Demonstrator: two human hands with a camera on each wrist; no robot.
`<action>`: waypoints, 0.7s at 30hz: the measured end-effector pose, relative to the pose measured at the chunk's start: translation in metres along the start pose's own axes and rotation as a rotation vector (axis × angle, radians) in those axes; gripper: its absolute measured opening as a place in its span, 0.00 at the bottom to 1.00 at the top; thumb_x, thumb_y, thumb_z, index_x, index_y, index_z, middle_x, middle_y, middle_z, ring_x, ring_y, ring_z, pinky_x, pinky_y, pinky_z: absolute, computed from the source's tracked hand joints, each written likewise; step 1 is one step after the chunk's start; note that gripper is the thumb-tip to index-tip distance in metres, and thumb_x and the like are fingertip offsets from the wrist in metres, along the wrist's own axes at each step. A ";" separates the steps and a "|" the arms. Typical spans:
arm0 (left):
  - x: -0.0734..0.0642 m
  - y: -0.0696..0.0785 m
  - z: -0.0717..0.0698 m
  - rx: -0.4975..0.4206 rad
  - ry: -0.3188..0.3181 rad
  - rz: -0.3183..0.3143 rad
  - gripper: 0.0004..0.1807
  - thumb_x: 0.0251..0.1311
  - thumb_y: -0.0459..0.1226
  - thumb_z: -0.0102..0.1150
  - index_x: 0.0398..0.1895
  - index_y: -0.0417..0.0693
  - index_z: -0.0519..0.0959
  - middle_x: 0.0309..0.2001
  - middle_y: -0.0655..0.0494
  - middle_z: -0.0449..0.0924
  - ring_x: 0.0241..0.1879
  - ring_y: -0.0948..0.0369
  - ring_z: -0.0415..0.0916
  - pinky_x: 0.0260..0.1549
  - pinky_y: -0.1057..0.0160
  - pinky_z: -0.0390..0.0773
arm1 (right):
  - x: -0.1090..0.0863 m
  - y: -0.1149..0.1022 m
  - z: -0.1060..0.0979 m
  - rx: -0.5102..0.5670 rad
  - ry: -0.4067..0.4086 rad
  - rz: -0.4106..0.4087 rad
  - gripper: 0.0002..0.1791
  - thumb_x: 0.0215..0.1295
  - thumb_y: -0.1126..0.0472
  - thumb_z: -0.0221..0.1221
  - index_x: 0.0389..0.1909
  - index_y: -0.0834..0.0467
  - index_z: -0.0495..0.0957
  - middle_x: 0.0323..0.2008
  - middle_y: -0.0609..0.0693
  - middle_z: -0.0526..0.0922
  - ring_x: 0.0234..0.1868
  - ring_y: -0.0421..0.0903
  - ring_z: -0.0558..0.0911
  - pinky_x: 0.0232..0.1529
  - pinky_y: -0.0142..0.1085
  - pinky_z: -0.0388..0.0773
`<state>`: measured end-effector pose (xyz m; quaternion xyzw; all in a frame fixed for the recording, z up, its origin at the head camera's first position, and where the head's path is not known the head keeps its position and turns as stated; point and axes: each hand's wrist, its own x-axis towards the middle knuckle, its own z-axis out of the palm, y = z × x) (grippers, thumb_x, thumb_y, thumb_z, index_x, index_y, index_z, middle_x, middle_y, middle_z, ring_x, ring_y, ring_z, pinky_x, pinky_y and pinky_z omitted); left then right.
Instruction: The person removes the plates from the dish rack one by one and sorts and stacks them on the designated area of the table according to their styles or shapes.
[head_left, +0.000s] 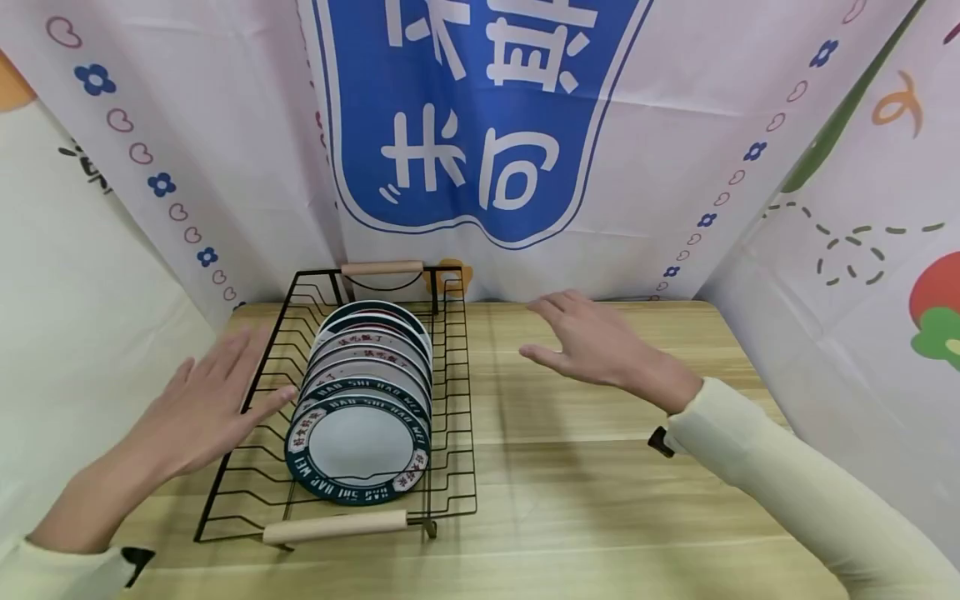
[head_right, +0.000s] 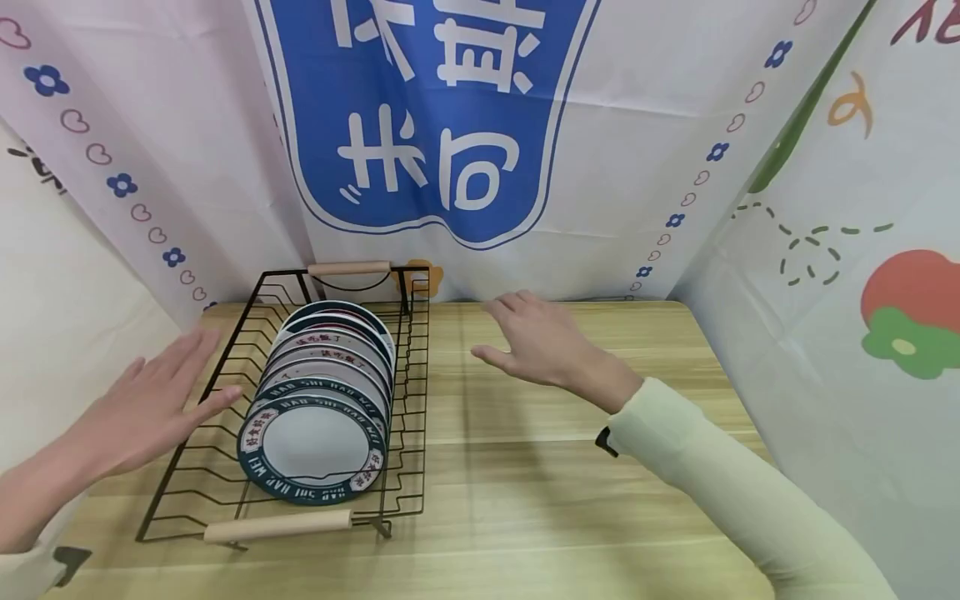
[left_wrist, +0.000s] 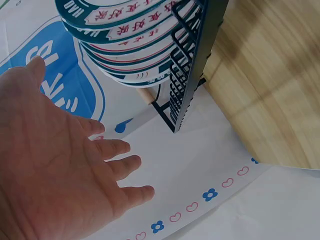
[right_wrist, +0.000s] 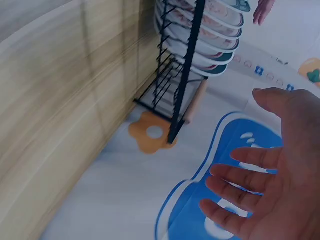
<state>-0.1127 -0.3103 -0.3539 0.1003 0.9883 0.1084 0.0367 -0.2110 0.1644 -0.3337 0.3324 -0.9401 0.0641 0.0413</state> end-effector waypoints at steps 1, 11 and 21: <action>-0.002 0.000 0.001 -0.001 0.005 0.004 0.53 0.78 0.64 0.44 0.87 0.46 0.30 0.84 0.29 0.32 0.81 0.29 0.34 0.73 0.21 0.34 | 0.003 -0.005 -0.001 -0.004 0.006 -0.022 0.41 0.74 0.34 0.58 0.73 0.62 0.73 0.69 0.60 0.78 0.70 0.60 0.76 0.67 0.57 0.77; -0.023 0.003 0.021 0.040 0.025 0.025 0.52 0.79 0.63 0.46 0.87 0.41 0.35 0.83 0.27 0.36 0.81 0.28 0.37 0.76 0.29 0.26 | 0.032 -0.061 -0.013 0.007 -0.022 -0.234 0.35 0.76 0.40 0.61 0.70 0.61 0.77 0.64 0.57 0.83 0.64 0.55 0.83 0.68 0.49 0.79; -0.034 0.007 0.036 0.019 0.014 -0.003 0.54 0.77 0.64 0.49 0.87 0.43 0.37 0.83 0.28 0.38 0.80 0.26 0.39 0.72 0.21 0.38 | 0.057 -0.118 -0.009 0.066 -0.110 -0.376 0.29 0.76 0.43 0.63 0.67 0.58 0.80 0.60 0.52 0.86 0.53 0.47 0.88 0.54 0.40 0.86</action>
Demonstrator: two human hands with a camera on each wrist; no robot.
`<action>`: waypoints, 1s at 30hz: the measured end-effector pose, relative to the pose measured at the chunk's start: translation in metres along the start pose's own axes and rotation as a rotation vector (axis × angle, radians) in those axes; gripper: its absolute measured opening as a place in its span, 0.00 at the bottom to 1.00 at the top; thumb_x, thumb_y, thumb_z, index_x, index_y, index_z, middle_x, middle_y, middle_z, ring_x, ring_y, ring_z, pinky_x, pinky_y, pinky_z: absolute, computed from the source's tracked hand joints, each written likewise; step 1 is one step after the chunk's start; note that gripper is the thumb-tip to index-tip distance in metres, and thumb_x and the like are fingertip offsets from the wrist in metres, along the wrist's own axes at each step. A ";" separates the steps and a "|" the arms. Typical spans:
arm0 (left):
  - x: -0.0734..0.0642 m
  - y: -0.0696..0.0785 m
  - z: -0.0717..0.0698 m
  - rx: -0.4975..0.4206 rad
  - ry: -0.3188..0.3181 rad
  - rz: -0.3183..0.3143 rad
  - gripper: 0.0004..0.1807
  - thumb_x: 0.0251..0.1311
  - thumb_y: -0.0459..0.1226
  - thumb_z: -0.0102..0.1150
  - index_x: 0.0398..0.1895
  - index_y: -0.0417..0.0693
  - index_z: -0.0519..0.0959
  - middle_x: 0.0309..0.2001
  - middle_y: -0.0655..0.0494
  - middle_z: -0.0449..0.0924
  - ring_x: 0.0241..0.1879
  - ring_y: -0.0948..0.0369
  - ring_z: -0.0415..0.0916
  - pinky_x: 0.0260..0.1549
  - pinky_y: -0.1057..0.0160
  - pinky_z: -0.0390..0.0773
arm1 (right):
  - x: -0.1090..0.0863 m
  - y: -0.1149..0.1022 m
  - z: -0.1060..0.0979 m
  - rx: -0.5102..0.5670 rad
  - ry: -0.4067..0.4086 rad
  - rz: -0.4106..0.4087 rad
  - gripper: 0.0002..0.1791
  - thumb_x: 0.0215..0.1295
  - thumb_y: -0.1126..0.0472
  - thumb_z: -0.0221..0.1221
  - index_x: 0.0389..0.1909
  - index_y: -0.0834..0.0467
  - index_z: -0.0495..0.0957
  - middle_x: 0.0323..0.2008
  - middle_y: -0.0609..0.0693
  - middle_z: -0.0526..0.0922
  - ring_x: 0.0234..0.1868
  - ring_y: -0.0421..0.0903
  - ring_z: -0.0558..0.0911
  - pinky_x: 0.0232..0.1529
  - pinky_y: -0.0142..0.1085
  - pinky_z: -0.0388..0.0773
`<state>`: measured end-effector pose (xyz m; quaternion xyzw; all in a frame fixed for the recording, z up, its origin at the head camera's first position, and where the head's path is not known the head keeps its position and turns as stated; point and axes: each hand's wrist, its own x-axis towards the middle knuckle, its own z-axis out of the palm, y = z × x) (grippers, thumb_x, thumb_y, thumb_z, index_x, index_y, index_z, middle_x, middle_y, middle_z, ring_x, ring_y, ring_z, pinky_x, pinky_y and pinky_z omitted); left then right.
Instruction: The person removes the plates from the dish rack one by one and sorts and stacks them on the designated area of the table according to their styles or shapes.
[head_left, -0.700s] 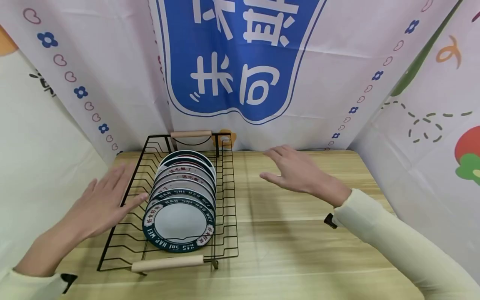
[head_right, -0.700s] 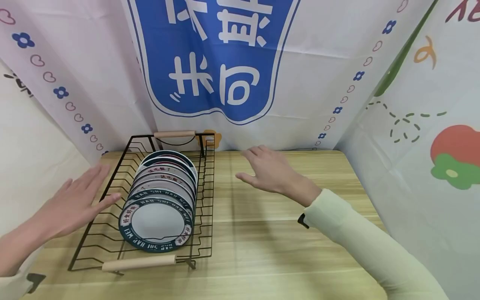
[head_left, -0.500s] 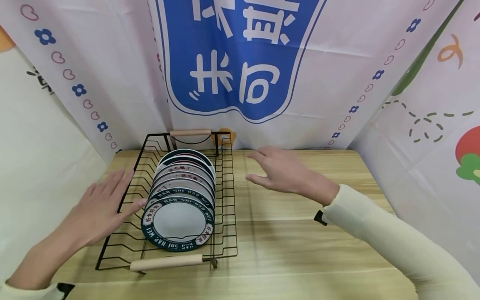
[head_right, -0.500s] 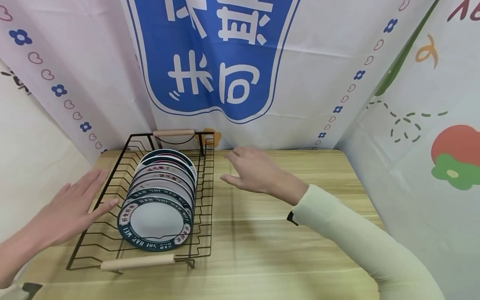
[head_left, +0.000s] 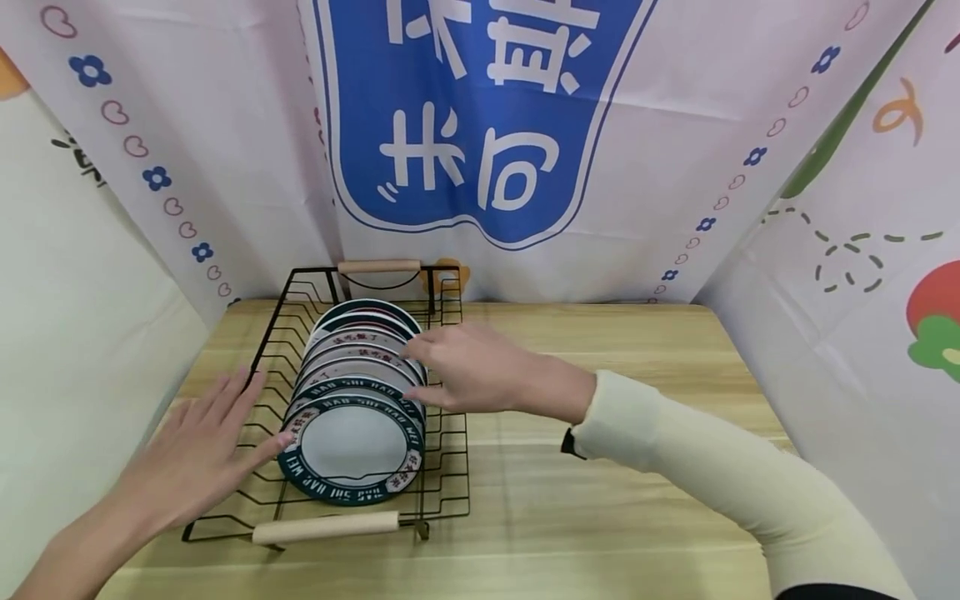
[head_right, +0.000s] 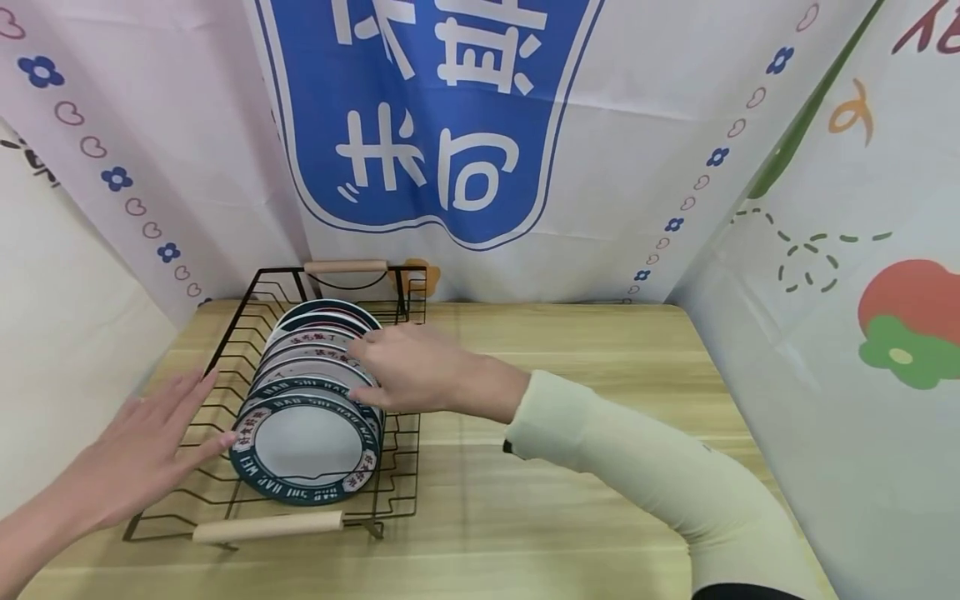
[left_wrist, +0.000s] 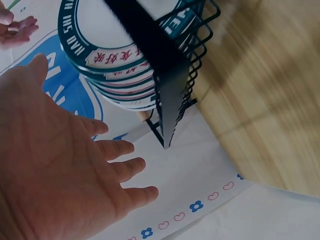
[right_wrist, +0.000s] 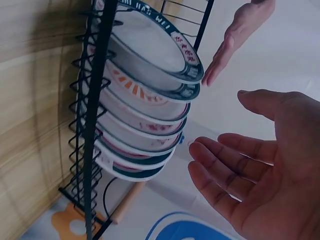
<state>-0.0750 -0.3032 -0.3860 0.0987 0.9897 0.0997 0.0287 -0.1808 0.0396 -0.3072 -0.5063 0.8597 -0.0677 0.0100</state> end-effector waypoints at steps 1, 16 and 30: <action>-0.001 0.000 0.001 -0.002 -0.004 -0.002 0.54 0.76 0.64 0.49 0.87 0.43 0.37 0.83 0.28 0.38 0.80 0.27 0.39 0.73 0.21 0.38 | 0.004 -0.004 0.002 0.004 -0.008 -0.010 0.29 0.76 0.43 0.63 0.66 0.58 0.80 0.60 0.51 0.87 0.52 0.46 0.88 0.52 0.39 0.86; -0.013 -0.004 0.023 0.010 0.003 -0.020 0.55 0.75 0.65 0.52 0.87 0.39 0.41 0.82 0.26 0.42 0.80 0.28 0.41 0.70 0.19 0.42 | 0.049 -0.033 0.029 -0.011 -0.112 -0.073 0.21 0.75 0.45 0.65 0.56 0.56 0.83 0.41 0.44 0.87 0.37 0.36 0.83 0.37 0.28 0.81; -0.022 0.001 0.037 0.001 0.013 0.005 0.57 0.74 0.64 0.53 0.87 0.41 0.39 0.84 0.30 0.44 0.84 0.36 0.38 0.75 0.25 0.30 | 0.061 -0.040 0.050 0.031 -0.172 -0.036 0.18 0.76 0.50 0.65 0.55 0.60 0.82 0.33 0.44 0.85 0.25 0.34 0.81 0.29 0.21 0.78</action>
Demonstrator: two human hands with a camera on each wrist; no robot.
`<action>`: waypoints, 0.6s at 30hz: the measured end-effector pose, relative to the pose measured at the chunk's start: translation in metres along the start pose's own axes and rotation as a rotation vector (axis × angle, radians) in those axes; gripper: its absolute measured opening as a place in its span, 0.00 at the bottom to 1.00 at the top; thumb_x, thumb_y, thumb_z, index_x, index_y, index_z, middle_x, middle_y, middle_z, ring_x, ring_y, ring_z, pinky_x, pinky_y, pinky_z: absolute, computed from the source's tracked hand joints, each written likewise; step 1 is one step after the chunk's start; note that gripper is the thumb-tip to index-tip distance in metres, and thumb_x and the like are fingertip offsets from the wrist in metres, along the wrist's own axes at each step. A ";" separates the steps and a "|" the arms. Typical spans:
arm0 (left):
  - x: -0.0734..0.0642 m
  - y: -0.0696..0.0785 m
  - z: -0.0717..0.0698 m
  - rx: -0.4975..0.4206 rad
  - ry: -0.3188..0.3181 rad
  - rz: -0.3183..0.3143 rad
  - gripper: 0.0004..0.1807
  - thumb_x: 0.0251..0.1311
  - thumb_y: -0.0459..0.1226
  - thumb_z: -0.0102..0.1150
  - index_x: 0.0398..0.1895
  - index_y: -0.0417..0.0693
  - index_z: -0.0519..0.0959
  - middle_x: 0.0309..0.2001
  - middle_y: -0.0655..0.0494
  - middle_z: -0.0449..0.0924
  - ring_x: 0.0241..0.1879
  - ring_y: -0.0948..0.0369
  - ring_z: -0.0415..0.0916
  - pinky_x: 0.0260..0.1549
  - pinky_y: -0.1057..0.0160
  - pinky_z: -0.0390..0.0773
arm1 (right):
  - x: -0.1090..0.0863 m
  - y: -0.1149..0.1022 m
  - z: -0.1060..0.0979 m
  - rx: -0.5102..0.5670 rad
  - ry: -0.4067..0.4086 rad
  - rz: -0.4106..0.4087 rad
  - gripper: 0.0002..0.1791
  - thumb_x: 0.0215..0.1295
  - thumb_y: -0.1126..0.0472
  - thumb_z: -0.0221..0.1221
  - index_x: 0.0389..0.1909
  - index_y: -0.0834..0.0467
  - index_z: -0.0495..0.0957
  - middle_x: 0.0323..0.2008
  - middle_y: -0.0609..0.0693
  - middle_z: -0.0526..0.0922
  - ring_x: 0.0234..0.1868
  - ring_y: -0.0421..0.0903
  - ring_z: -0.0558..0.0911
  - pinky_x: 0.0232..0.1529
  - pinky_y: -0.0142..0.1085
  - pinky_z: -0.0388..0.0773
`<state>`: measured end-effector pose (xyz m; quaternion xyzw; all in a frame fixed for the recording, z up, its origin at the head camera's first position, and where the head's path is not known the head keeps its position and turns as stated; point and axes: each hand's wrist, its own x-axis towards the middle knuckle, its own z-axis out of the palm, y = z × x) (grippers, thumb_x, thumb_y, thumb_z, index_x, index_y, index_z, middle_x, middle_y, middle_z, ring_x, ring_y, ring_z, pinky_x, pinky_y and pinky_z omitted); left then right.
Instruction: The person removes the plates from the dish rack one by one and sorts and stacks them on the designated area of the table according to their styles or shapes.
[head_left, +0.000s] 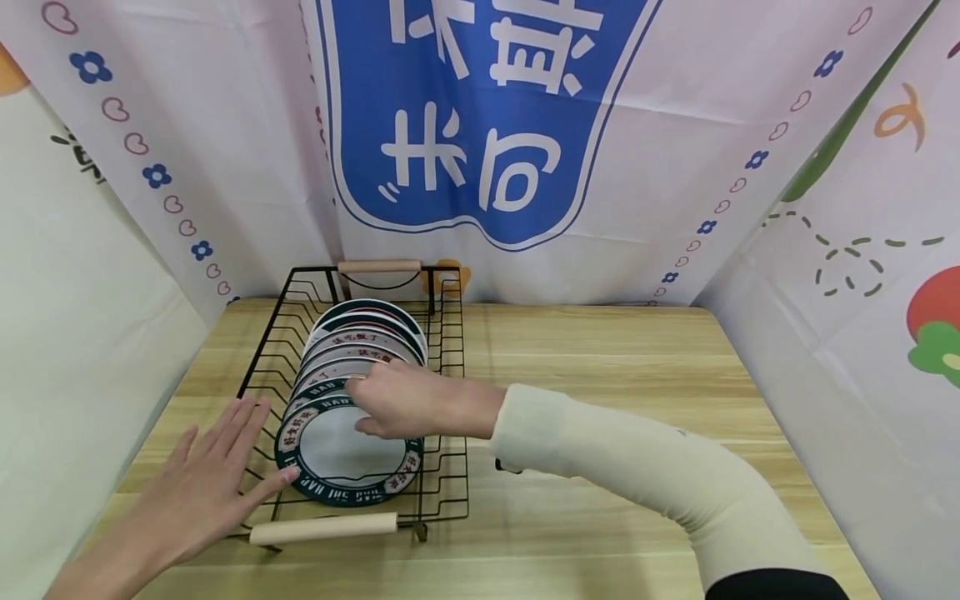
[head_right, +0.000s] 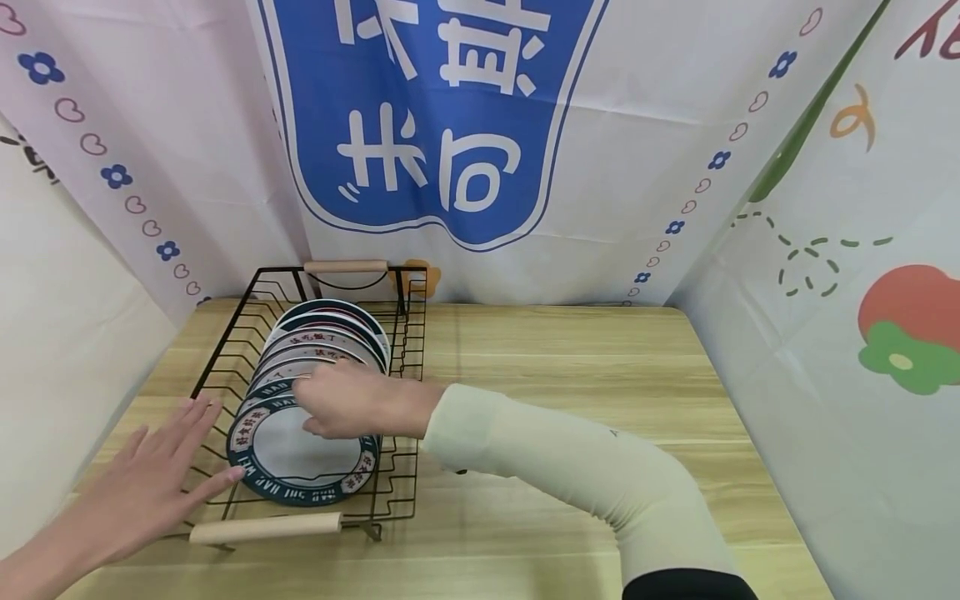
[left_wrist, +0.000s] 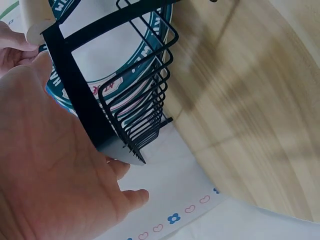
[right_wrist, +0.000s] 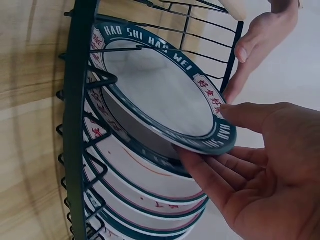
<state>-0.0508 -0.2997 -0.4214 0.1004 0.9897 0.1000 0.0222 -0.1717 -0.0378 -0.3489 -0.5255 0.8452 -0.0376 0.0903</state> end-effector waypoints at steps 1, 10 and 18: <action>0.000 0.000 0.001 0.000 0.000 0.004 0.57 0.74 0.64 0.53 0.87 0.39 0.39 0.84 0.31 0.43 0.84 0.37 0.39 0.75 0.26 0.28 | 0.001 0.000 0.001 0.002 -0.004 0.005 0.18 0.76 0.51 0.65 0.56 0.60 0.82 0.33 0.44 0.85 0.25 0.34 0.81 0.30 0.21 0.78; -0.002 0.003 0.009 0.000 0.001 0.005 0.57 0.73 0.65 0.55 0.86 0.37 0.43 0.84 0.31 0.44 0.84 0.37 0.40 0.77 0.28 0.27 | 0.008 -0.003 0.012 -0.021 0.012 0.032 0.18 0.76 0.55 0.64 0.60 0.60 0.80 0.35 0.47 0.87 0.26 0.35 0.83 0.28 0.20 0.78; -0.005 0.005 0.013 0.007 -0.001 0.004 0.55 0.76 0.63 0.51 0.86 0.38 0.40 0.85 0.33 0.38 0.84 0.38 0.35 0.77 0.37 0.18 | 0.006 0.001 0.017 0.018 0.057 0.024 0.09 0.80 0.65 0.57 0.54 0.60 0.83 0.35 0.47 0.87 0.28 0.36 0.83 0.27 0.21 0.77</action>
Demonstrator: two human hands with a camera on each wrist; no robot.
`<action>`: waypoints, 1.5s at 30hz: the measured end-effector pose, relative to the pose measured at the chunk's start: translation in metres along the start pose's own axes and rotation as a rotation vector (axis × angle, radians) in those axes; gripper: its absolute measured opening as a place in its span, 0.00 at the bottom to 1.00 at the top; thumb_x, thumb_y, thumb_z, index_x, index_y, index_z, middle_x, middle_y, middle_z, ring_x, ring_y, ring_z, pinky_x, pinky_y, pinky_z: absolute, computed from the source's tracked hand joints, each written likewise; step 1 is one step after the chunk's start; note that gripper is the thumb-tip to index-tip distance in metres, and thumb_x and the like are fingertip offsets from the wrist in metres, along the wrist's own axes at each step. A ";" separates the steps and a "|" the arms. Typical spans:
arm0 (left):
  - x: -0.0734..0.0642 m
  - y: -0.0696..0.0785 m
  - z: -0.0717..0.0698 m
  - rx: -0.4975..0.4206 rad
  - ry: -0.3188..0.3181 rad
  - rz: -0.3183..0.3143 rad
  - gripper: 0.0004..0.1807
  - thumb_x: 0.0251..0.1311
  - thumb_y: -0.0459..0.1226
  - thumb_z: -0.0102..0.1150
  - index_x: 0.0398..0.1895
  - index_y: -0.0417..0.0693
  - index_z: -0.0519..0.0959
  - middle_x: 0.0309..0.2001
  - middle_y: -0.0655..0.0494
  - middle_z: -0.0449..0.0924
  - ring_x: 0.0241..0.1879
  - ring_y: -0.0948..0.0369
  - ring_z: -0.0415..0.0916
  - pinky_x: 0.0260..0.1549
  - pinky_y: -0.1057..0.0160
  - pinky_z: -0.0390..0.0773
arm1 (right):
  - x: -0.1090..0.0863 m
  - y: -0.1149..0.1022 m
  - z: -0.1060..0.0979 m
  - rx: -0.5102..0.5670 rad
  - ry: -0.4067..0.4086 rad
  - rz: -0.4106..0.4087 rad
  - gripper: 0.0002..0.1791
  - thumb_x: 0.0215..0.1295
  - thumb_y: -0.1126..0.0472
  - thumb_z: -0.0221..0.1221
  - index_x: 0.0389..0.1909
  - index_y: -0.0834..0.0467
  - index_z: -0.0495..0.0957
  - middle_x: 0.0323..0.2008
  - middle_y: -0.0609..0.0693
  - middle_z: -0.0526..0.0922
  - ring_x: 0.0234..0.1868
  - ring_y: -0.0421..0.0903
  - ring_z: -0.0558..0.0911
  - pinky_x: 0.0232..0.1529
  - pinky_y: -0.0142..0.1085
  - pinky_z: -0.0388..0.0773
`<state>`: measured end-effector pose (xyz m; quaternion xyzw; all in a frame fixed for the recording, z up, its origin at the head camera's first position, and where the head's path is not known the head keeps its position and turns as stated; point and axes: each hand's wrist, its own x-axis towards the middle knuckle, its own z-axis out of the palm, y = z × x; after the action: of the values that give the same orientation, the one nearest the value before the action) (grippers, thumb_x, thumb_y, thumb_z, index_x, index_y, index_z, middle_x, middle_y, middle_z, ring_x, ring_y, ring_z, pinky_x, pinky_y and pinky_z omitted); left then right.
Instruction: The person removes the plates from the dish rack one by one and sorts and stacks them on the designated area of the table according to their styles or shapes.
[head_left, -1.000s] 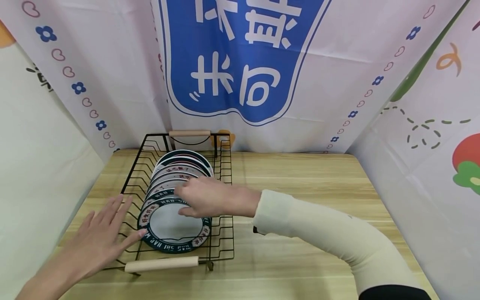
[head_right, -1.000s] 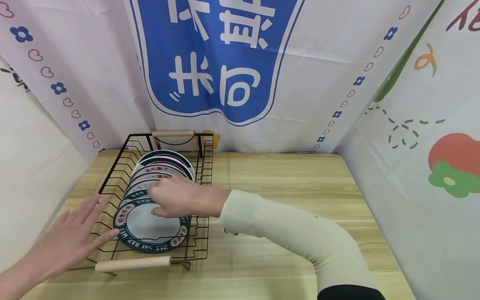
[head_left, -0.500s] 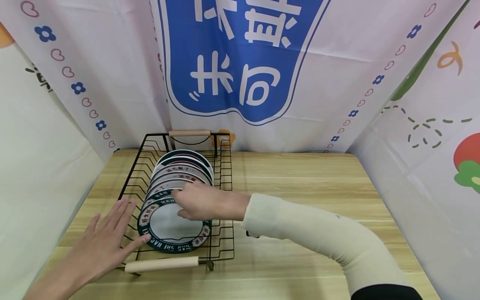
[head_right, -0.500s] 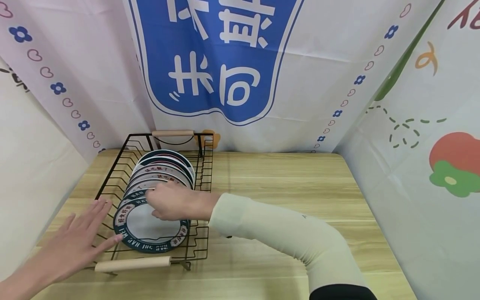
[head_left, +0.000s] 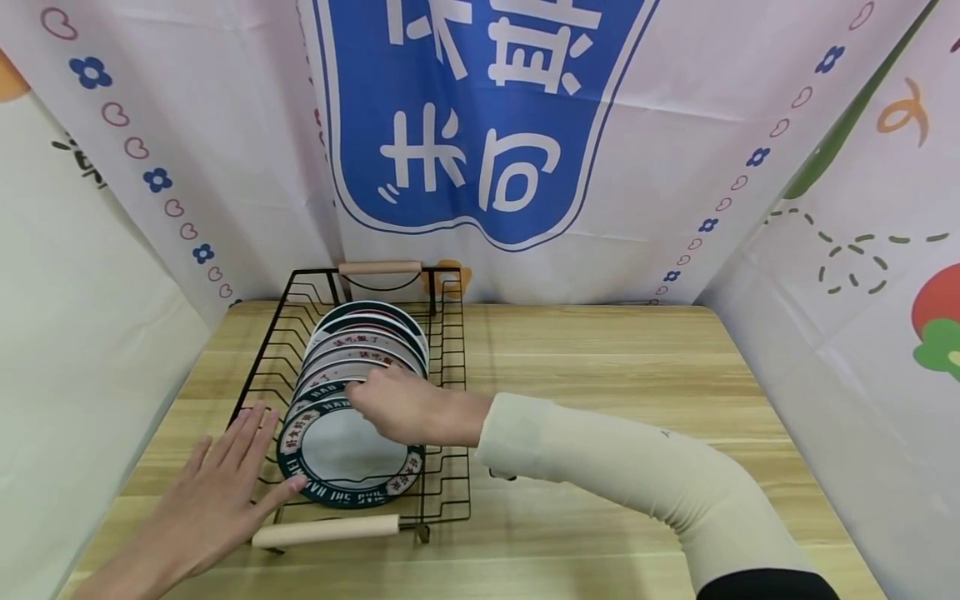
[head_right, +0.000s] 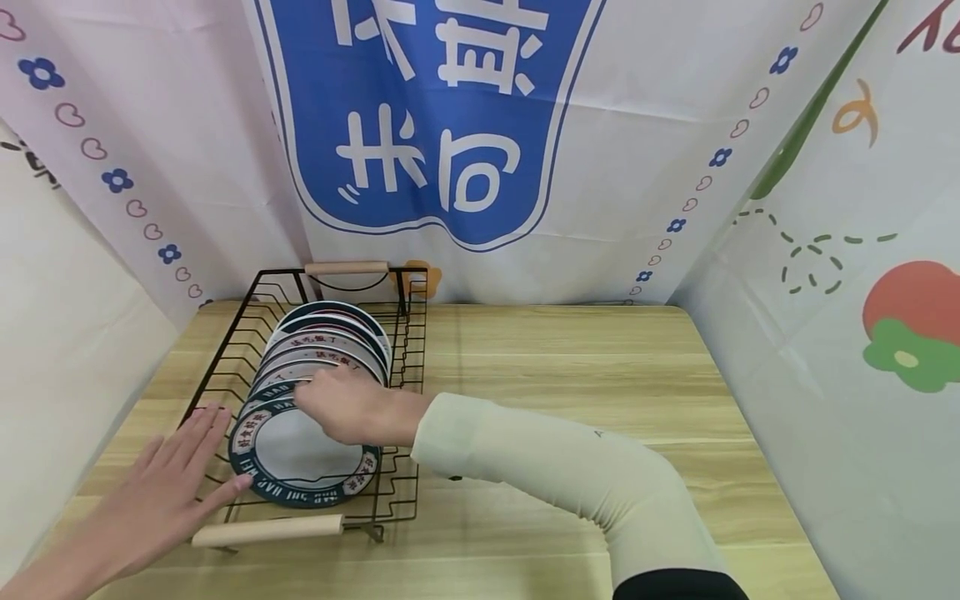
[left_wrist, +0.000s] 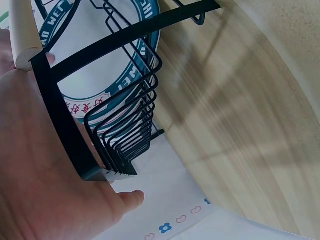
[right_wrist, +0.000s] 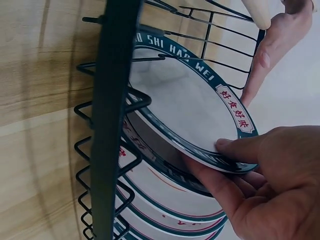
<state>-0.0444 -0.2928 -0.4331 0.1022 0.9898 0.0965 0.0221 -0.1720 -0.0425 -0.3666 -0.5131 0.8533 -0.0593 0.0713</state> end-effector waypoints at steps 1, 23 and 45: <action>0.000 0.001 0.000 0.001 0.001 0.001 0.55 0.76 0.63 0.51 0.86 0.38 0.39 0.85 0.34 0.37 0.85 0.39 0.33 0.77 0.38 0.17 | 0.000 0.001 0.000 0.005 0.006 -0.003 0.08 0.79 0.65 0.57 0.52 0.59 0.83 0.34 0.46 0.87 0.29 0.36 0.83 0.28 0.21 0.77; -0.004 0.001 0.006 0.072 0.022 0.016 0.49 0.81 0.59 0.44 0.85 0.34 0.39 0.86 0.35 0.35 0.85 0.43 0.28 0.75 0.54 0.09 | -0.016 0.004 -0.006 0.061 0.081 -0.011 0.10 0.76 0.72 0.56 0.48 0.62 0.85 0.28 0.46 0.84 0.24 0.35 0.81 0.24 0.17 0.74; -0.004 0.000 0.003 0.084 0.010 0.018 0.49 0.82 0.58 0.42 0.85 0.33 0.37 0.85 0.34 0.32 0.85 0.44 0.23 0.73 0.56 0.07 | -0.042 0.010 -0.046 0.117 0.211 0.047 0.06 0.79 0.65 0.59 0.48 0.64 0.81 0.23 0.49 0.82 0.19 0.36 0.80 0.23 0.15 0.73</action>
<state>-0.0402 -0.2930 -0.4361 0.1114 0.9922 0.0554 0.0121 -0.1693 0.0002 -0.3210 -0.4789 0.8629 -0.1611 0.0121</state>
